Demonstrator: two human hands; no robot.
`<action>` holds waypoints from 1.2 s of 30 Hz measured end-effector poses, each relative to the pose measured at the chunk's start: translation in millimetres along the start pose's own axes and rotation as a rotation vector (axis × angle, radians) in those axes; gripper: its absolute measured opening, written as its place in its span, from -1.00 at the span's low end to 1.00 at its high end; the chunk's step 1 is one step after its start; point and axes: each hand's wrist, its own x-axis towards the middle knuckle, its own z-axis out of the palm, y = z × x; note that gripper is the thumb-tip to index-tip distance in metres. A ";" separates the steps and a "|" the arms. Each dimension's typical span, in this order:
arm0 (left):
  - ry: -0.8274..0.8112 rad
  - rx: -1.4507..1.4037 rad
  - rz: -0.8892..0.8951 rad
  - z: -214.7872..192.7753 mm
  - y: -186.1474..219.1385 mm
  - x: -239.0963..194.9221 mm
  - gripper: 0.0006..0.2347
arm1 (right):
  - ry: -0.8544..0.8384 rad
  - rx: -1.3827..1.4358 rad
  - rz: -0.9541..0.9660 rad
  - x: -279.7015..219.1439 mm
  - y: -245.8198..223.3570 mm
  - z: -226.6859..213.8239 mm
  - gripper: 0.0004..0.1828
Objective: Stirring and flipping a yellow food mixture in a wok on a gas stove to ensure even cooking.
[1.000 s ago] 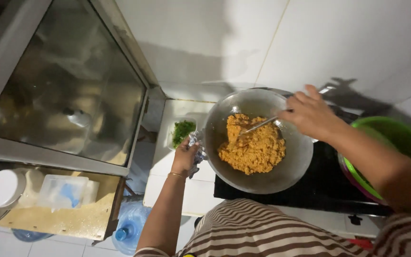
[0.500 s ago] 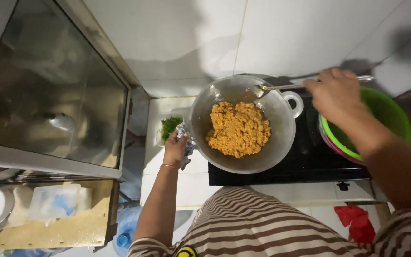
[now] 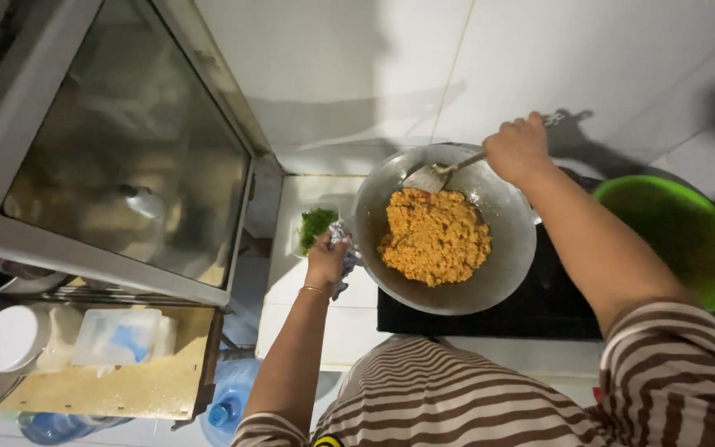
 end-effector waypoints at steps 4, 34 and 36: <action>-0.015 0.049 0.017 -1.6 -0.6 3.1 -0.50 | 0.013 0.052 -0.086 -3.0 -22.7 -1.3 -0.68; -0.055 -0.066 0.079 -8.7 -46.5 48.1 -0.52 | -0.229 -0.180 0.056 -87.4 23.5 -27.5 -0.65; -0.060 -0.078 0.074 -7.6 -19.5 23.1 -0.52 | -0.347 -0.188 0.059 -83.7 14.5 -21.6 -0.66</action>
